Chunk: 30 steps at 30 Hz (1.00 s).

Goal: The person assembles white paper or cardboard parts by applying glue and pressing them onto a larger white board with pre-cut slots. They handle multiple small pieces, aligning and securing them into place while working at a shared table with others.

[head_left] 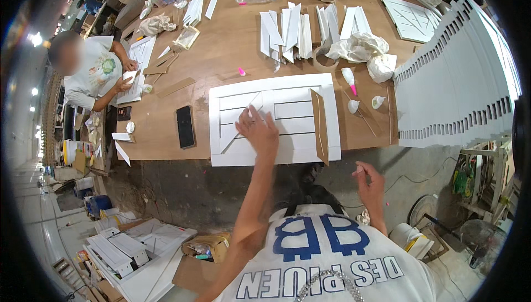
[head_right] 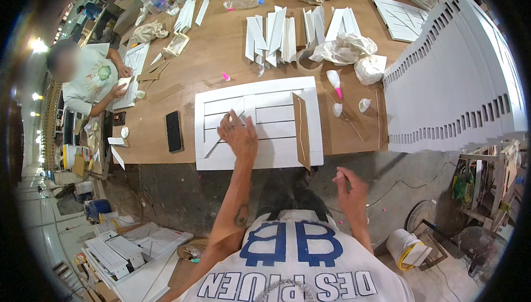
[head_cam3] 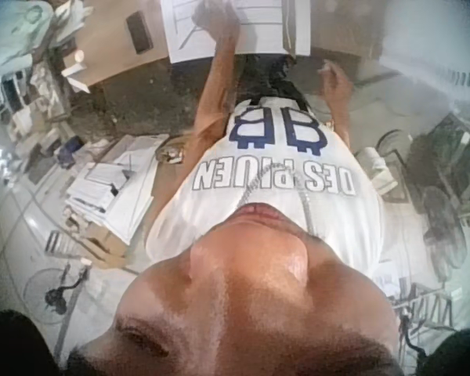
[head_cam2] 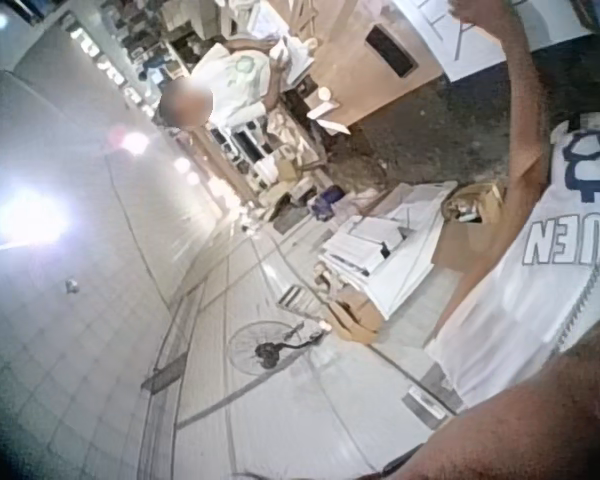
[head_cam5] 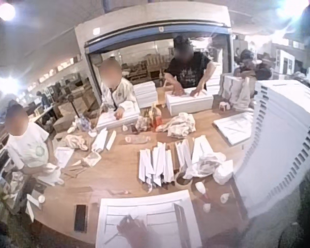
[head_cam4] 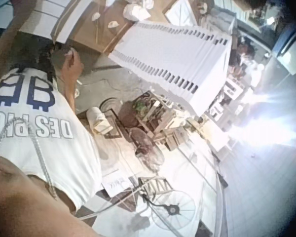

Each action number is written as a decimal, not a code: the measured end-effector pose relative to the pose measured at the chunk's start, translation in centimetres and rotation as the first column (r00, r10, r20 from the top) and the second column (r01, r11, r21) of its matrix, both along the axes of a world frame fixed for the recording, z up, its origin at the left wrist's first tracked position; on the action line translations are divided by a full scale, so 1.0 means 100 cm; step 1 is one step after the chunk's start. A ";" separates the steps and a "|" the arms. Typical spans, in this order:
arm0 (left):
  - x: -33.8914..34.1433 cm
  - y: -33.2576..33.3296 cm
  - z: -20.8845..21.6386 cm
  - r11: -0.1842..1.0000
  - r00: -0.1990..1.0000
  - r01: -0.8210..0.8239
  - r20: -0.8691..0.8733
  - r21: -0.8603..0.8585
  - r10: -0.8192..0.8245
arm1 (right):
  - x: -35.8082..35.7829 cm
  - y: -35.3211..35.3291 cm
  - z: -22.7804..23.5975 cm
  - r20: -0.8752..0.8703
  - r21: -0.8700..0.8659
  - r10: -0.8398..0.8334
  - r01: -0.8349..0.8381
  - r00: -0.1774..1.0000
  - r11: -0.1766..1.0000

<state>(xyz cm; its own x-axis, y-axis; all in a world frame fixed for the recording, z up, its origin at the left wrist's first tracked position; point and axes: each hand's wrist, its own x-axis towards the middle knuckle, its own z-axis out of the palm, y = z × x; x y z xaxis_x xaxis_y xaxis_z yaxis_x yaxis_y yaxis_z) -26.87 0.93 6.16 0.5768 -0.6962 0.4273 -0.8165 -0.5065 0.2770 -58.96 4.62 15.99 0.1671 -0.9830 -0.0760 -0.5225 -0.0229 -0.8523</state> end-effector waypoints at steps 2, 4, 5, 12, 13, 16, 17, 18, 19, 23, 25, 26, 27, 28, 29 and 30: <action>0.012 0.032 0.003 0.996 0.994 0.073 -0.079 -0.057 -0.078 | -0.009 0.003 0.000 0.029 0.022 -0.049 0.048 0.998 0.999; 0.028 0.050 0.014 0.992 0.985 0.087 -0.141 -0.095 -0.100 | -0.015 0.002 0.002 0.006 -0.013 -0.052 0.052 0.999 0.999; 0.037 0.055 0.021 0.993 0.982 0.067 -0.168 -0.098 -0.083 | -0.016 0.002 0.003 -0.008 -0.030 -0.055 0.055 0.998 0.998; 0.132 -0.008 0.017 0.908 0.904 0.415 -0.083 -0.061 -0.419 | 0.073 -0.041 -0.004 -0.161 -0.233 0.177 -0.212 0.971 0.949; 0.138 -0.030 0.032 0.885 0.874 0.464 -0.187 0.044 -0.449 | 0.094 -0.055 -0.012 -0.255 -0.297 0.244 -0.316 0.936 0.901; 0.194 -0.072 -0.008 0.768 0.763 0.608 -0.419 0.204 -0.492 | 0.170 -0.103 -0.017 -0.524 -0.150 0.383 -0.525 0.761 0.837; 0.198 -0.085 -0.021 0.695 0.712 0.671 -0.487 0.258 -0.506 | 0.189 -0.118 -0.026 -0.601 -0.125 0.381 -0.553 0.703 0.824; 0.192 -0.089 -0.011 0.705 0.664 0.683 -0.563 0.190 -0.492 | 0.207 -0.134 -0.037 -0.626 -0.105 0.378 -0.554 0.681 0.826; 0.187 -0.086 -0.005 0.699 0.676 0.680 -0.556 0.220 -0.483 | 0.225 -0.148 -0.044 -0.651 -0.084 0.383 -0.564 0.655 0.821; 0.187 -0.090 -0.003 0.668 0.714 0.671 -0.523 0.321 -0.466 | 0.257 -0.186 -0.068 -0.669 0.067 0.463 -0.573 0.581 0.816; 0.184 -0.085 0.004 0.674 0.732 0.649 -0.531 0.353 -0.426 | 0.266 -0.194 -0.074 -0.699 0.090 0.456 -0.564 0.551 0.821; 0.181 -0.083 -0.003 0.732 0.755 0.617 -0.481 0.291 -0.445 | 0.268 -0.195 -0.069 -0.691 0.112 0.460 -0.547 0.557 0.830; 0.181 -0.079 -0.008 0.731 0.752 0.611 -0.512 0.305 -0.415 | 0.270 -0.194 -0.066 -0.684 0.133 0.464 -0.529 0.563 0.838; 0.177 -0.084 -0.002 0.719 0.741 0.619 -0.537 0.315 -0.402 | 0.269 -0.194 -0.067 -0.682 0.127 0.438 -0.495 0.586 0.860; 0.177 -0.088 0.003 0.713 0.735 0.621 -0.559 0.326 -0.384 | 0.270 -0.195 -0.066 -0.682 0.145 0.441 -0.483 0.583 0.863; 0.176 -0.090 0.007 0.699 0.732 0.626 -0.568 0.346 -0.375 | 0.271 -0.196 -0.065 -0.682 0.162 0.445 -0.473 0.580 0.866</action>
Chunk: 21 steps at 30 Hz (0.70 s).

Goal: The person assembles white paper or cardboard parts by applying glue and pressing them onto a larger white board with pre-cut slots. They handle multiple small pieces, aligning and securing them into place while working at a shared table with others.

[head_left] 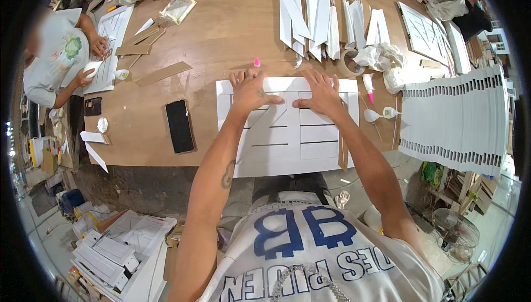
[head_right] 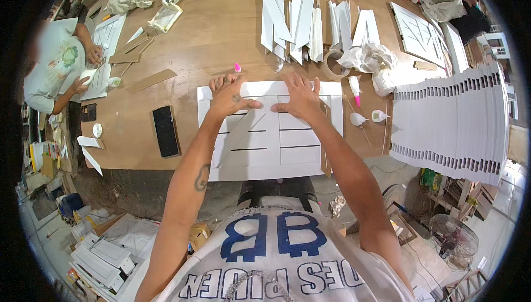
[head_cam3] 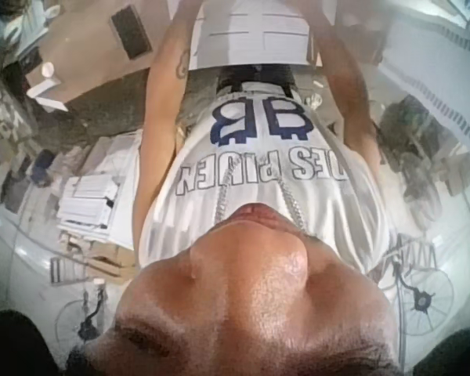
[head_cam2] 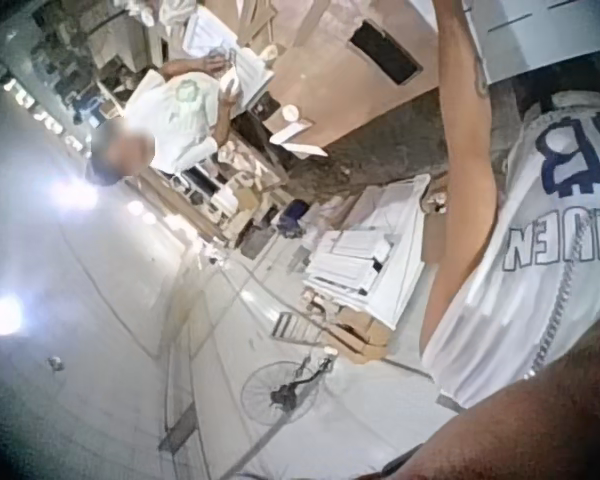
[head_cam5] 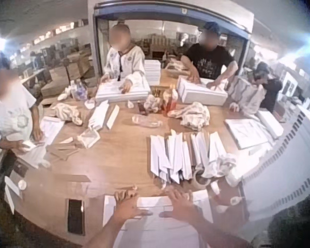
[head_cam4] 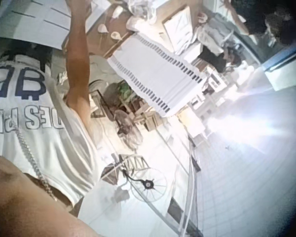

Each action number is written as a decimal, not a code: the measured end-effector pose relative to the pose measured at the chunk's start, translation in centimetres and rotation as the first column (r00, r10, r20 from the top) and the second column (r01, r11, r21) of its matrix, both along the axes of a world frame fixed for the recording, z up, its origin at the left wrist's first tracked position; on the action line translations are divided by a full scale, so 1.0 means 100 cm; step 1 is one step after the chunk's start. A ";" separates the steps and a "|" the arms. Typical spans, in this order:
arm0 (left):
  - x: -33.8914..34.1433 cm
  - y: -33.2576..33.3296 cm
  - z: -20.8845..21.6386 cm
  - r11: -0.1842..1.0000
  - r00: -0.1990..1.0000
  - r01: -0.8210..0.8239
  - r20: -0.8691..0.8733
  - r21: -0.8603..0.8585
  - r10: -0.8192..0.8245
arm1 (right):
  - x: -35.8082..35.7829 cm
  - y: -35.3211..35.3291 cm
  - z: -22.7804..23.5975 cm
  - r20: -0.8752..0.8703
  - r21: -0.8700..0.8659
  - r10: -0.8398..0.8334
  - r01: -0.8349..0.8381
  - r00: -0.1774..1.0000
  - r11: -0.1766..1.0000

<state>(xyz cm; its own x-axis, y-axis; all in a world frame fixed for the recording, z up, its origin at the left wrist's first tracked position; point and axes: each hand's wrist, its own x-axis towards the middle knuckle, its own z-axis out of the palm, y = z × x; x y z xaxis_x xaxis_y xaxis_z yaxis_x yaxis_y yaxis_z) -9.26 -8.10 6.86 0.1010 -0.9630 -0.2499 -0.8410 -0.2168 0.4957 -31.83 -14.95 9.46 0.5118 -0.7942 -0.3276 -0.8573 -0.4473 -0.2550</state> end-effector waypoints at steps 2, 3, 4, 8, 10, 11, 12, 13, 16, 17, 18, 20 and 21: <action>0.002 0.000 0.004 0.999 1.000 -0.013 0.010 0.049 0.013 | 0.006 -0.003 0.000 -0.010 0.000 -0.002 0.002 1.000 1.000; 0.000 -0.001 -0.002 1.000 1.000 -0.018 0.025 -0.013 0.018 | 0.006 -0.004 0.000 -0.011 -0.012 -0.004 0.004 1.000 1.000; -0.002 0.000 -0.012 0.997 0.999 -0.021 0.045 -0.072 0.025 | 0.007 -0.001 0.001 -0.007 -0.022 -0.007 0.007 1.000 1.000; -0.004 -0.003 0.001 0.998 0.994 -0.064 -0.086 0.011 0.064 | -0.002 -0.005 -0.003 0.065 -0.020 0.042 -0.041 0.997 0.999; -0.010 0.000 -0.041 0.987 0.988 -0.151 -0.046 -0.052 0.149 | -0.007 -0.017 -0.020 0.142 0.064 0.103 -0.113 0.985 0.992; -0.007 0.003 -0.020 0.980 0.995 -0.095 -0.041 -0.173 0.089 | -0.005 -0.015 -0.034 0.143 0.071 0.035 -0.046 0.989 0.996; -0.001 0.002 -0.011 0.995 0.998 -0.051 0.016 -0.082 0.053 | 0.016 -0.010 -0.016 0.102 0.138 0.005 -0.019 0.995 0.990; 0.001 0.004 -0.006 1.000 0.999 -0.028 0.032 -0.008 0.028 | 0.026 -0.012 0.004 0.025 0.177 -0.005 0.001 1.000 0.984; -0.005 0.006 -0.015 0.990 0.997 -0.027 0.074 -0.141 0.037 | 0.020 -0.007 -0.028 -0.110 -0.053 -0.028 0.022 0.994 0.998; -0.007 0.007 -0.023 0.987 0.996 -0.028 0.075 -0.158 0.040 | 0.021 -0.007 -0.033 -0.161 -0.097 -0.045 0.029 0.986 0.995; -0.007 0.010 -0.032 0.985 0.995 -0.034 0.087 -0.172 0.050 | 0.022 -0.008 -0.032 -0.163 -0.065 -0.040 0.030 0.986 0.997; -0.008 0.008 -0.025 0.969 0.998 -0.060 -0.018 -0.239 0.057 | 0.022 -0.009 -0.026 -0.174 -0.023 -0.065 0.062 0.983 0.998; -0.006 0.011 -0.018 0.954 0.989 -0.098 -0.132 -0.285 0.063 | 0.022 -0.011 -0.027 -0.180 -0.011 -0.078 0.078 0.980 0.997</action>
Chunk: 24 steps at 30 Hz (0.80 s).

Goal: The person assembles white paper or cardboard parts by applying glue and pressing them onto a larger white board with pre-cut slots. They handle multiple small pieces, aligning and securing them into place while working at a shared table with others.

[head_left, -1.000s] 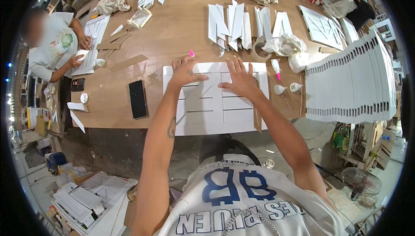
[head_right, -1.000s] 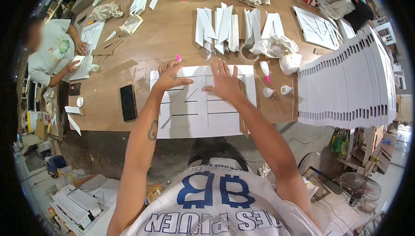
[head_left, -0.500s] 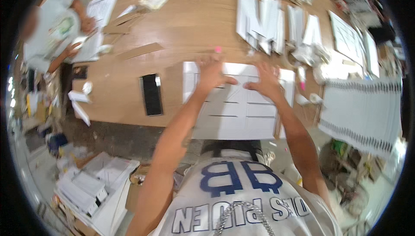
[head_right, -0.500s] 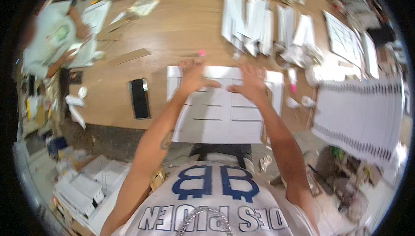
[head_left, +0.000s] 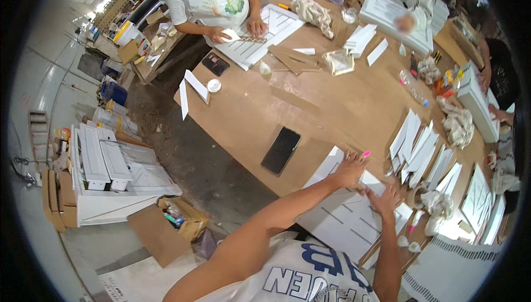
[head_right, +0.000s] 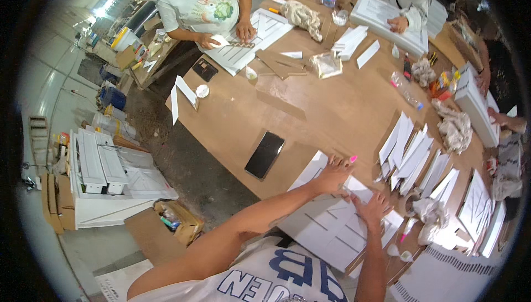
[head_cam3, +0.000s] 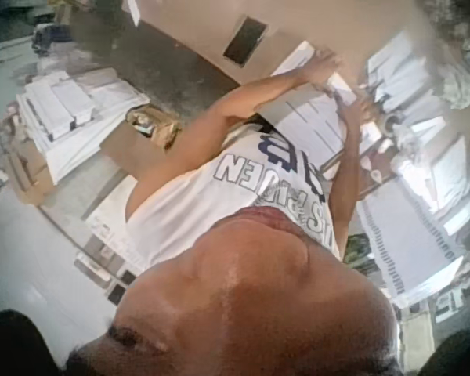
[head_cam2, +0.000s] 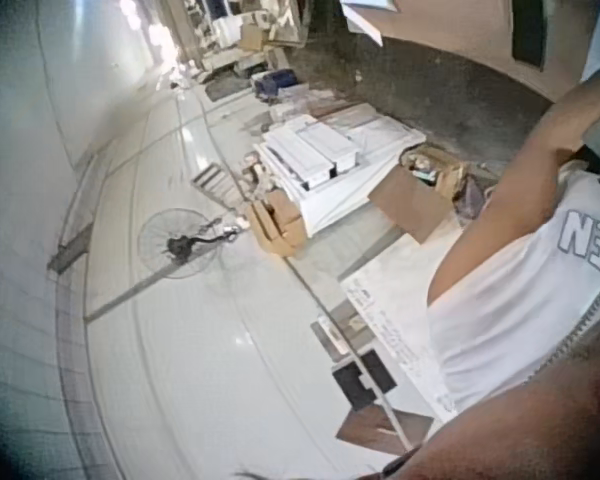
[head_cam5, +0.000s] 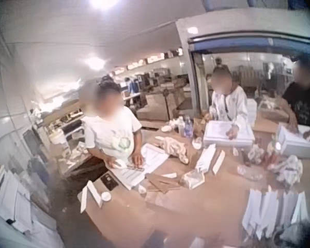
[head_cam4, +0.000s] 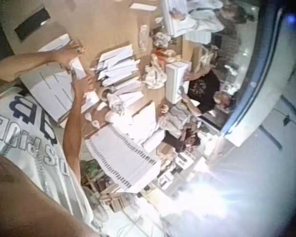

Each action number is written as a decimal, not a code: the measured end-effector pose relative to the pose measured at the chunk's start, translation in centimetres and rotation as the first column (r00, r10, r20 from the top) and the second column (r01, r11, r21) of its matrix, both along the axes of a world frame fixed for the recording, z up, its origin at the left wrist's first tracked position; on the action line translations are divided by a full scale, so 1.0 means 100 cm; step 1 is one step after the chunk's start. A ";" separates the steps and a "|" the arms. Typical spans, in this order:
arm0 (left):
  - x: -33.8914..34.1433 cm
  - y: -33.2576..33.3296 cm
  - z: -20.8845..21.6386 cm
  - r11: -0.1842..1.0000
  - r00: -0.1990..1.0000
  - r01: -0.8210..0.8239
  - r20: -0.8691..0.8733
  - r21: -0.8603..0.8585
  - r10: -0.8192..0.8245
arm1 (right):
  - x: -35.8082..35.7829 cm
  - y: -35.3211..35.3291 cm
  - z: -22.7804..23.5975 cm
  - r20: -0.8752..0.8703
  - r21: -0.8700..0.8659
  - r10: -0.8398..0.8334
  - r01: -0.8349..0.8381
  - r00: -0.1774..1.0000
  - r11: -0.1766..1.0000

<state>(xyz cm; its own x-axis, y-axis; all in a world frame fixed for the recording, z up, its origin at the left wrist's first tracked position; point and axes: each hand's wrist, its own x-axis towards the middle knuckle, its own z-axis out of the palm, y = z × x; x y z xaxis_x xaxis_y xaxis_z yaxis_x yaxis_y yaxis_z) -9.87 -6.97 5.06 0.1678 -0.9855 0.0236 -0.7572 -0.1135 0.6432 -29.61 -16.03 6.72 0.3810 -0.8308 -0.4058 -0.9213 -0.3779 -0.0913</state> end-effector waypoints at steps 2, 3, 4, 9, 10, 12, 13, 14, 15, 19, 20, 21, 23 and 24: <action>0.020 0.000 0.010 0.970 0.942 -0.201 -0.300 -0.138 0.152 | 0.003 0.000 0.009 0.016 0.092 -0.009 0.008 1.000 0.996; 0.034 0.000 0.007 0.901 0.829 -0.392 -0.496 -0.185 0.259 | 0.005 -0.002 0.010 0.051 0.078 -0.008 0.004 0.999 0.997; 0.046 0.003 0.007 0.802 0.668 -0.566 -0.677 -0.190 0.311 | 0.003 0.000 0.008 0.085 0.068 -0.012 0.006 0.996 0.998; 0.220 0.068 0.052 0.403 0.090 -0.896 -0.812 0.187 0.577 | 0.002 -0.002 0.011 0.138 0.094 0.010 -0.023 0.990 0.995; 0.249 0.077 0.066 0.287 0.018 -0.943 -0.833 0.171 0.553 | 0.000 -0.003 0.014 0.113 0.067 -0.004 -0.004 0.994 0.998; 0.306 0.100 0.095 0.151 -0.122 -0.962 -0.853 0.227 0.507 | 0.003 0.005 0.017 0.089 0.029 -0.029 0.027 0.996 0.999; 0.336 0.114 0.112 0.146 -0.186 -0.944 -0.845 0.295 0.502 | -0.005 -0.003 0.000 0.071 0.019 0.023 -0.025 0.997 1.000; 0.368 0.132 0.127 0.151 -0.195 -0.938 -0.834 0.312 0.516 | -0.007 -0.005 -0.015 0.159 0.046 0.018 -0.025 0.987 0.999; 0.392 0.147 0.130 0.158 -0.220 -0.923 -0.819 0.350 0.529 | -0.009 -0.008 -0.031 0.245 0.073 0.010 -0.029 0.970 0.997; 0.445 0.170 0.103 0.258 -0.286 -0.875 -0.867 0.410 0.408 | 0.001 -0.001 -0.012 0.159 -0.090 0.116 -0.102 0.981 0.991; 0.437 0.154 0.100 0.318 -0.226 -0.873 -0.886 0.369 0.406 | -0.003 -0.003 -0.003 0.185 -0.076 0.100 -0.088 0.978 0.993; 0.426 0.152 0.098 0.355 -0.181 -0.873 -0.897 0.335 0.403 | -0.001 -0.007 0.003 0.222 0.070 0.097 -0.115 0.970 0.991; 0.367 0.107 0.103 0.479 0.088 -0.859 -0.870 0.181 0.486 | -0.007 -0.012 0.008 0.181 0.119 0.029 -0.051 0.983 0.992; 0.326 0.089 0.116 0.544 0.236 -0.831 -0.808 0.120 0.539 | -0.013 -0.015 -0.002 0.103 0.053 -0.006 0.000 0.995 0.999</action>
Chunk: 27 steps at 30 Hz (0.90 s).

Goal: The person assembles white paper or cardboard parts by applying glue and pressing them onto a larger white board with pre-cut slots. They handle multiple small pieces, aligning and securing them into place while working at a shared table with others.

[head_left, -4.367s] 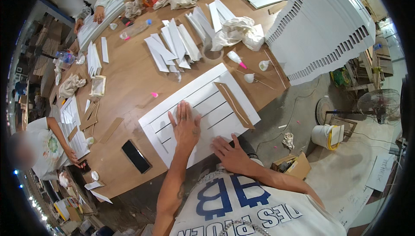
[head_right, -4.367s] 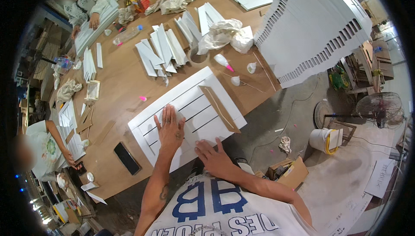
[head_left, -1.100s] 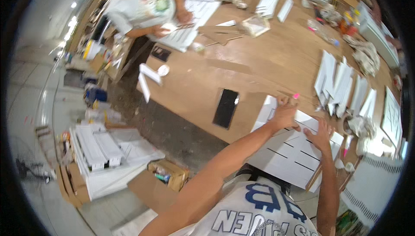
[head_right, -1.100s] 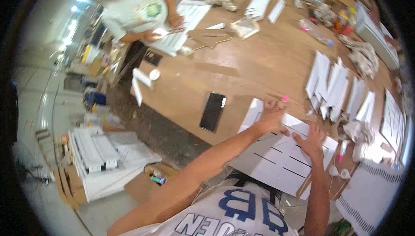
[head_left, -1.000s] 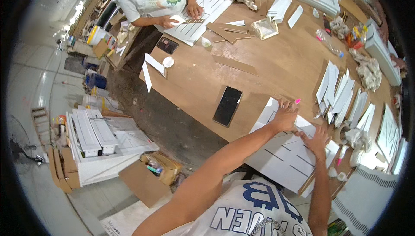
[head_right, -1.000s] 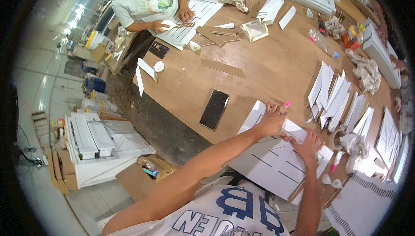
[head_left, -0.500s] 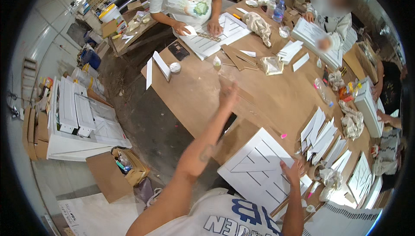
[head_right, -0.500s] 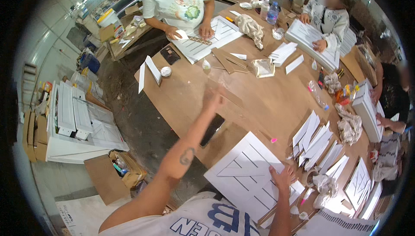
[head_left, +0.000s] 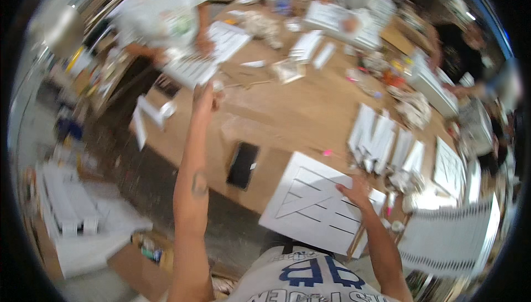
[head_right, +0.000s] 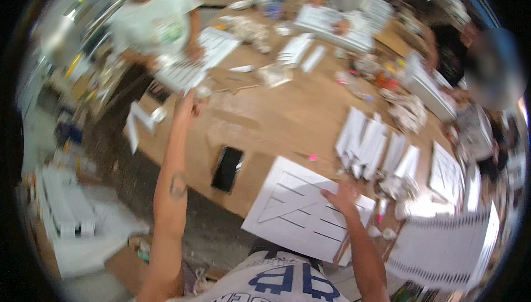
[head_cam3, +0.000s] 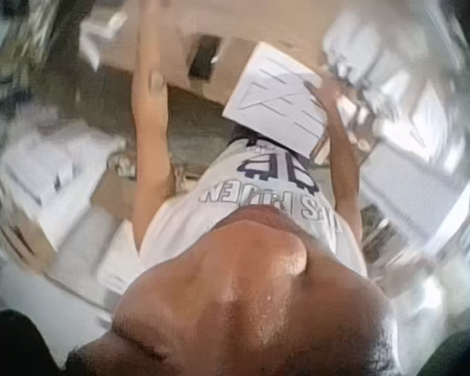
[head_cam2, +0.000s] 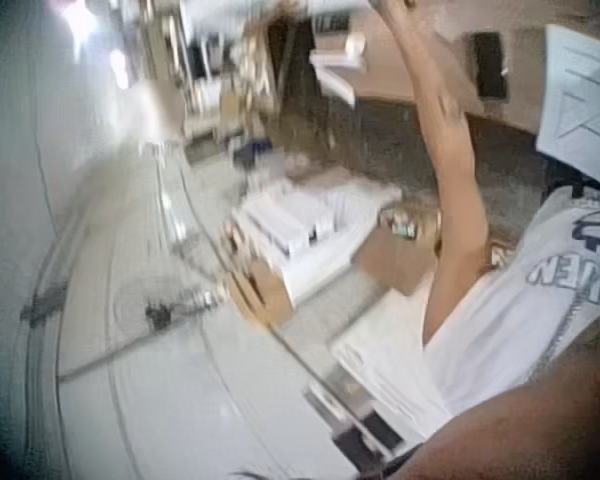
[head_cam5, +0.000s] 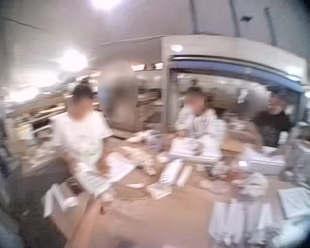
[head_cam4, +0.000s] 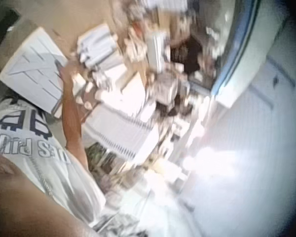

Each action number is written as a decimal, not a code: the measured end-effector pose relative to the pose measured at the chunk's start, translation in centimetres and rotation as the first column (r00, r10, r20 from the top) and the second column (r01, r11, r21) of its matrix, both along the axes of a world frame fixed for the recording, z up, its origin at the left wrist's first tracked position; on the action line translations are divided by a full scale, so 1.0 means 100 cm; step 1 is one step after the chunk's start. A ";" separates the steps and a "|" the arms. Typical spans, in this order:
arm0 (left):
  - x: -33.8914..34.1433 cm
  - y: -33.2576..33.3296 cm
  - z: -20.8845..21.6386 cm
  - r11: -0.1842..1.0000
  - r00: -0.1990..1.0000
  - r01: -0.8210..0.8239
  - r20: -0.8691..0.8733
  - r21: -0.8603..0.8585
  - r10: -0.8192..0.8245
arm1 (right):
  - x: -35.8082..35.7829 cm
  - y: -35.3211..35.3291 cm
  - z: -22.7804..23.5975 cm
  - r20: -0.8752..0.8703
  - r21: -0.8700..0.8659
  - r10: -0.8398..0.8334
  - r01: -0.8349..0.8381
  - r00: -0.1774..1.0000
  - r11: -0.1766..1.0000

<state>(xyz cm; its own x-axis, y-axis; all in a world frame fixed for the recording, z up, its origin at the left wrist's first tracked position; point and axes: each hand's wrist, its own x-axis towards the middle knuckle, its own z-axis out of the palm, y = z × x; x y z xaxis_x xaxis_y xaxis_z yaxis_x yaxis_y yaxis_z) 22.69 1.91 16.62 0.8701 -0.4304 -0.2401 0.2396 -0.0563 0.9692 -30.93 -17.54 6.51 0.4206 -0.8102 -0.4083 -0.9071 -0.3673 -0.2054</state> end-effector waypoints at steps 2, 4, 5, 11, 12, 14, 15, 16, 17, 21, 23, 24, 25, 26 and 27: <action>-0.073 -0.017 -0.019 0.984 0.983 0.156 0.081 0.091 -0.163 | 0.012 0.006 0.021 -0.040 0.009 0.090 -0.090 0.995 0.996; -0.150 -0.034 -0.059 0.871 0.845 0.467 0.213 0.150 -0.490 | 0.008 0.001 0.021 -0.022 -0.010 0.127 -0.127 0.992 0.992; -0.188 -0.042 -0.070 0.773 0.718 0.605 0.288 0.191 -0.633 | 0.008 0.002 0.022 -0.020 -0.029 0.135 -0.136 0.991 0.990; -0.309 -0.084 -0.081 0.461 0.110 0.474 0.469 0.750 -0.876 | -0.001 0.007 0.038 -0.087 -0.015 0.035 -0.036 0.996 0.999; -0.312 -0.088 -0.088 0.437 0.087 0.474 0.454 0.764 -0.887 | -0.004 0.012 0.034 -0.084 -0.012 0.031 -0.032 0.996 0.999; -0.314 -0.090 -0.084 0.380 0.078 0.496 0.395 0.781 -0.915 | -0.008 0.012 0.041 -0.056 -0.016 0.034 -0.035 0.998 0.999; -0.313 -0.092 -0.082 0.364 0.083 0.502 0.375 0.784 -0.923 | -0.009 0.013 0.044 -0.033 -0.014 0.039 -0.039 0.999 0.999; -0.311 -0.094 -0.077 0.351 0.085 0.505 0.359 0.789 -0.929 | -0.006 0.013 0.047 -0.005 -0.017 0.042 -0.042 0.999 0.999; -0.310 -0.095 -0.075 0.412 0.071 0.515 0.441 0.752 -0.895 | -0.005 0.013 0.046 0.013 -0.030 0.011 -0.011 1.000 0.999; -0.329 -0.092 -0.081 0.438 0.057 0.404 0.456 0.803 -0.888 | -0.016 0.027 0.009 0.157 -0.248 0.028 0.012 0.987 0.969; -0.336 -0.090 -0.079 0.474 0.109 0.384 0.471 0.792 -0.875 | -0.016 0.028 0.014 0.167 -0.217 0.017 0.020 0.986 0.976; -0.336 -0.091 -0.079 0.460 0.116 0.390 0.453 0.797 -0.884 | -0.015 0.027 0.015 0.172 -0.203 0.014 0.022 0.985 0.979; -0.335 -0.089 -0.078 0.452 0.133 0.395 0.437 0.800 -0.890 | -0.012 0.027 0.012 0.159 -0.236 0.014 0.024 0.987 0.971; -0.337 -0.087 -0.078 0.440 0.152 0.403 0.416 0.802 -0.897 | -0.012 0.028 0.014 0.151 -0.229 0.009 0.026 0.989 0.973; -0.338 -0.087 -0.078 0.449 0.140 0.387 0.431 0.805 -0.892 | -0.012 0.027 0.016 0.142 -0.221 0.005 0.027 0.990 0.975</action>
